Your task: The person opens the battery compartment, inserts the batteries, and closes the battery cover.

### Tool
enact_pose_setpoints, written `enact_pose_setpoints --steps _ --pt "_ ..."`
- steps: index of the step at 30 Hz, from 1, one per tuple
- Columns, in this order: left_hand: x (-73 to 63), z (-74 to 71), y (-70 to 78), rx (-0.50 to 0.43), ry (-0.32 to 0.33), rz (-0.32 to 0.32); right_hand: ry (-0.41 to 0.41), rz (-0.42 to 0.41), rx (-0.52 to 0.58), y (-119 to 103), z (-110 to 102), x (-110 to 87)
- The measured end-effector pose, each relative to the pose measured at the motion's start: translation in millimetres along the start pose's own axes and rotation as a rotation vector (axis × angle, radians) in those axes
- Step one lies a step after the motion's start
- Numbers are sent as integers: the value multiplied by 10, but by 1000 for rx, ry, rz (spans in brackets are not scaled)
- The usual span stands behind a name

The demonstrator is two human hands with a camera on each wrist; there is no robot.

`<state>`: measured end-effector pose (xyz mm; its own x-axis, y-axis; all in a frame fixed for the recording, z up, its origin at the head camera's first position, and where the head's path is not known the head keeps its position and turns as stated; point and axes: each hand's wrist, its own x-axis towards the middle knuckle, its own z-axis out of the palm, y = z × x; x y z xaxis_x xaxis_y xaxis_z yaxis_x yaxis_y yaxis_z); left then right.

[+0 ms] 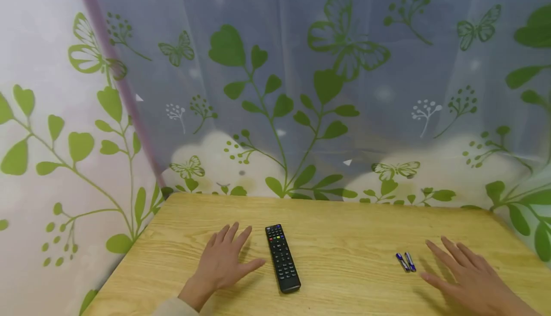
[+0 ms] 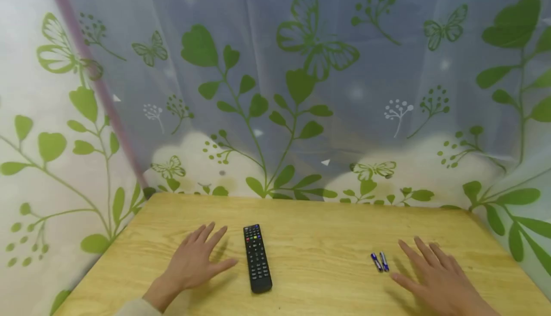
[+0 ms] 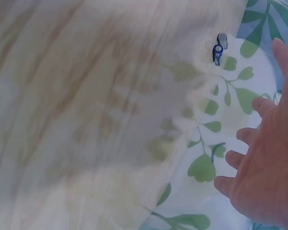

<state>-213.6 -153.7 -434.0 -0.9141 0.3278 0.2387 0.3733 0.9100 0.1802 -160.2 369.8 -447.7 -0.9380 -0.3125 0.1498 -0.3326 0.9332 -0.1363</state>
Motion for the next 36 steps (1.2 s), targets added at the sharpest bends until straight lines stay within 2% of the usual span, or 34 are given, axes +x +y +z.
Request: enact_pose_setpoints --steps 1,2,4,8,14,22,28,36 --pt "3 -1 3 -1 -3 2 -18 28 14 -22 -13 30" --pt "6 1 5 -3 -7 5 -37 105 53 -58 -22 57" --pt "15 7 7 2 -10 11 -54 135 98 -109 -43 108" --pt "34 14 3 -3 -9 14 -47 113 148 -198 -70 190" --pt "76 33 31 -71 -26 16 -46 96 172 -319 -80 295" --pt "129 33 52 -104 -36 -14 -40 54 187 -561 -23 498" --pt "176 83 84 -72 -12 -19 -37 33 231 -711 28 599" --pt "240 116 126 -86 -30 -40 -28 -6 252 -998 105 721"
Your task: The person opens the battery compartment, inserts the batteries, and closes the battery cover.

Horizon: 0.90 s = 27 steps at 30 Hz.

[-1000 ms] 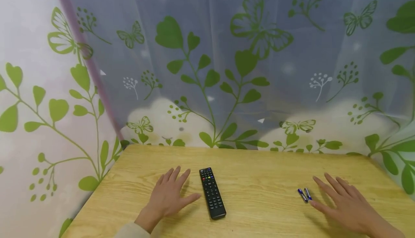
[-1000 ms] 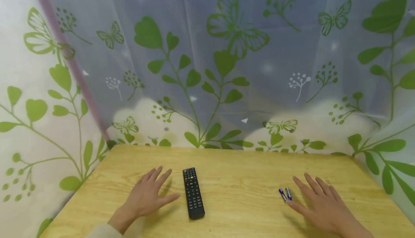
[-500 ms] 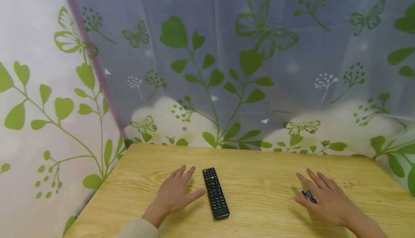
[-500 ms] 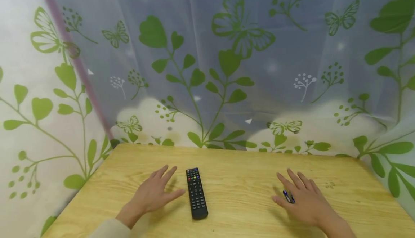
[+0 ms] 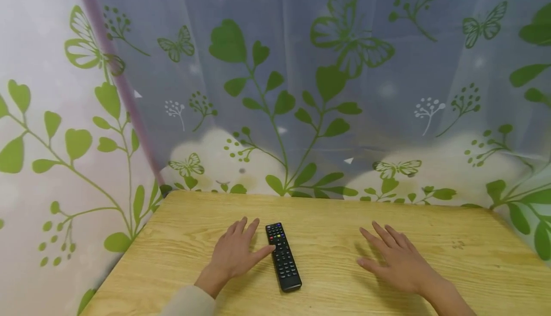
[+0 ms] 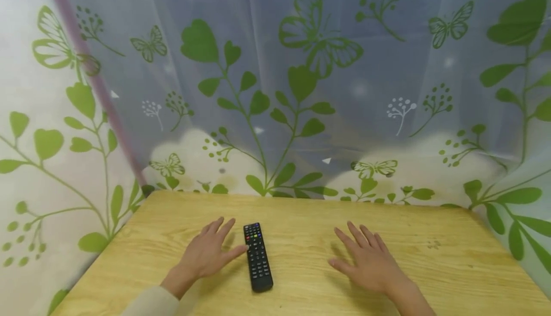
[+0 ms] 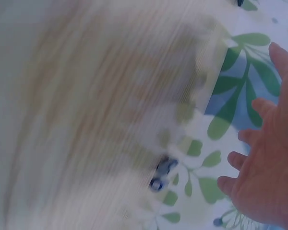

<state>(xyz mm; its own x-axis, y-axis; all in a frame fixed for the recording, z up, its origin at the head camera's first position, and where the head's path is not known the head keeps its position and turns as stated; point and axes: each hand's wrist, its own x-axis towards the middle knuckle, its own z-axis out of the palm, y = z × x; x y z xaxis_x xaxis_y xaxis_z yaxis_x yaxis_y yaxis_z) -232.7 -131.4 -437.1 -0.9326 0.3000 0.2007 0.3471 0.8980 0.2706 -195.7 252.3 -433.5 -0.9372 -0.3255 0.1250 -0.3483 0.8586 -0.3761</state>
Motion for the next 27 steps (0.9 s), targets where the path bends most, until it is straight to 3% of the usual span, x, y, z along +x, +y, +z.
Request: enact_pose_setpoints --steps 13,27 --pt "125 21 96 15 -32 -17 -52 -58 -26 -337 221 205" --pt "241 116 217 -32 -89 -148 -85 -82 -26 -582 332 322"
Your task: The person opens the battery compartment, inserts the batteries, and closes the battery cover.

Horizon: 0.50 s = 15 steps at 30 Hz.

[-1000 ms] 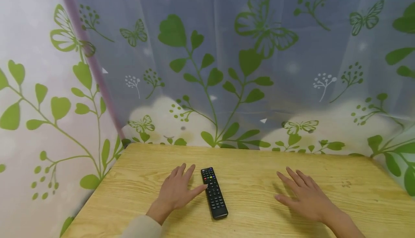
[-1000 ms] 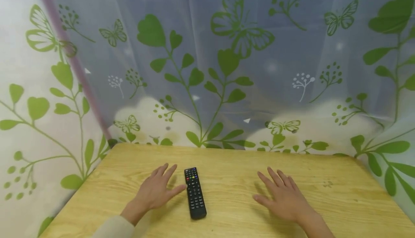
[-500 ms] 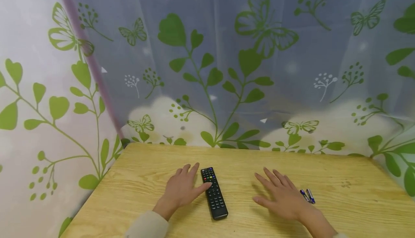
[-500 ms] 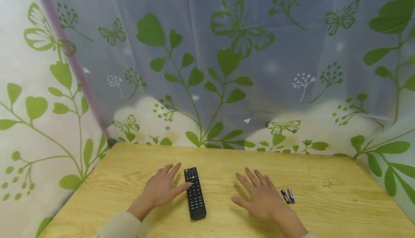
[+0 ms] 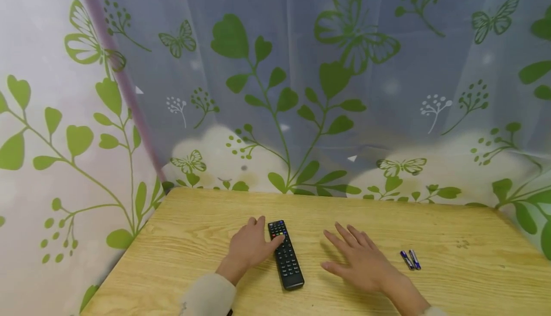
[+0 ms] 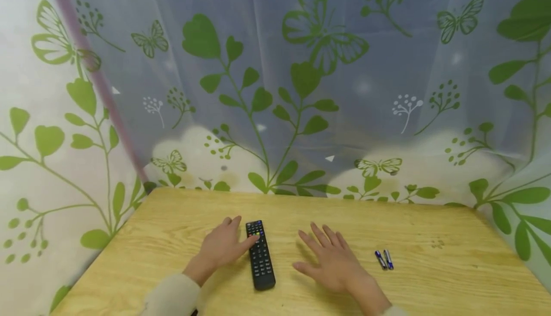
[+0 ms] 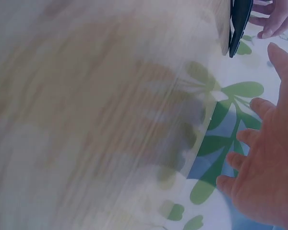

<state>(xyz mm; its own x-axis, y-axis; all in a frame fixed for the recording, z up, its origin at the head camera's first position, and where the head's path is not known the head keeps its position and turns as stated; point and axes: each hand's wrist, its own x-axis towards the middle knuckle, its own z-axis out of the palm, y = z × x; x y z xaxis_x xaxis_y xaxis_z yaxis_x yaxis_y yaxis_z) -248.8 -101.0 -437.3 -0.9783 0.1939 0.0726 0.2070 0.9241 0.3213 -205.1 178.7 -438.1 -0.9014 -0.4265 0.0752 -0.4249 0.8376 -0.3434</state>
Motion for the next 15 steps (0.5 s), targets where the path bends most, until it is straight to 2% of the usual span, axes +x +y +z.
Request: enact_pose_setpoints --steps 7,15 --pt "38 14 118 -6 -17 -78 -34 -13 19 -49 51 52" --pt "128 50 241 48 -38 -189 -58 -3 21 -93 67 87"
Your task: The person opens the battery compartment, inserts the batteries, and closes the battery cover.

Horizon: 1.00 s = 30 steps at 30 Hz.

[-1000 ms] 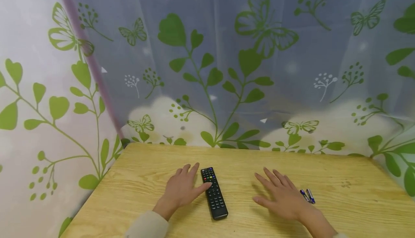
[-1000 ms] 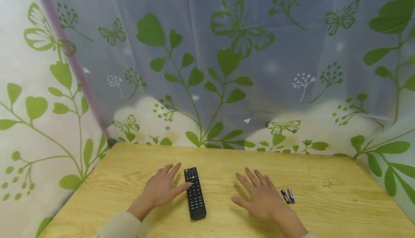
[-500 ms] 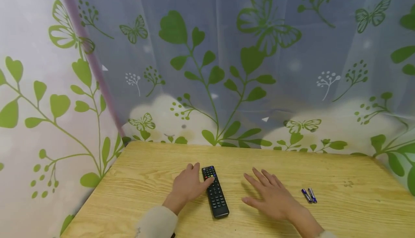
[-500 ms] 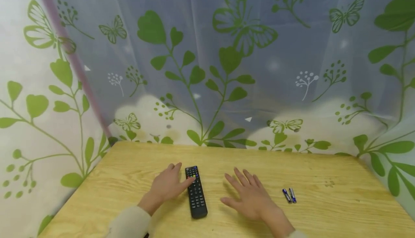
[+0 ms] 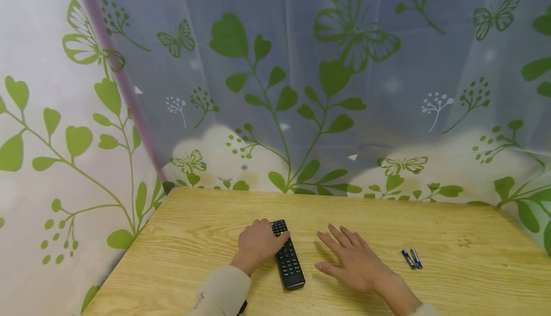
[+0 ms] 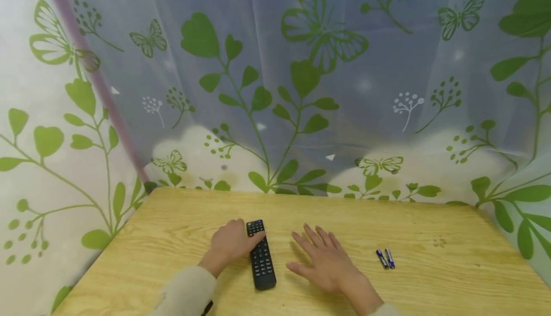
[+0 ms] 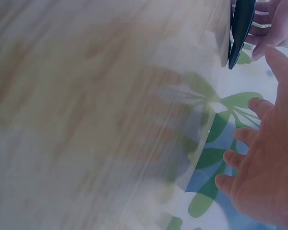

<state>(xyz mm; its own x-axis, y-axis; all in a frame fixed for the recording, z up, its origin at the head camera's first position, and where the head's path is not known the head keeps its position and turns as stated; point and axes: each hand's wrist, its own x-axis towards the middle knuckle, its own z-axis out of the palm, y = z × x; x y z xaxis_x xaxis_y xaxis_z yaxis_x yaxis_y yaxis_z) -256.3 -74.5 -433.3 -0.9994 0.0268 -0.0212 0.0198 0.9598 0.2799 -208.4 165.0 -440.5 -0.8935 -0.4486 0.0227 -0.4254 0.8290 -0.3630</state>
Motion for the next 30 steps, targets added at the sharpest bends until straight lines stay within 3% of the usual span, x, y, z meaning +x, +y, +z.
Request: enact_pose_setpoints --steps 5,10,15,30 --pt "92 72 30 -13 10 -73 -15 -5 7 -22 18 22" --pt "130 49 105 3 -4 -132 -20 -13 -11 -52 26 51" --pt "137 18 157 53 -49 -105 -23 -14 -10 -65 50 66" --pt "142 -15 201 -69 -59 -110 -42 -47 33 -61 67 40"
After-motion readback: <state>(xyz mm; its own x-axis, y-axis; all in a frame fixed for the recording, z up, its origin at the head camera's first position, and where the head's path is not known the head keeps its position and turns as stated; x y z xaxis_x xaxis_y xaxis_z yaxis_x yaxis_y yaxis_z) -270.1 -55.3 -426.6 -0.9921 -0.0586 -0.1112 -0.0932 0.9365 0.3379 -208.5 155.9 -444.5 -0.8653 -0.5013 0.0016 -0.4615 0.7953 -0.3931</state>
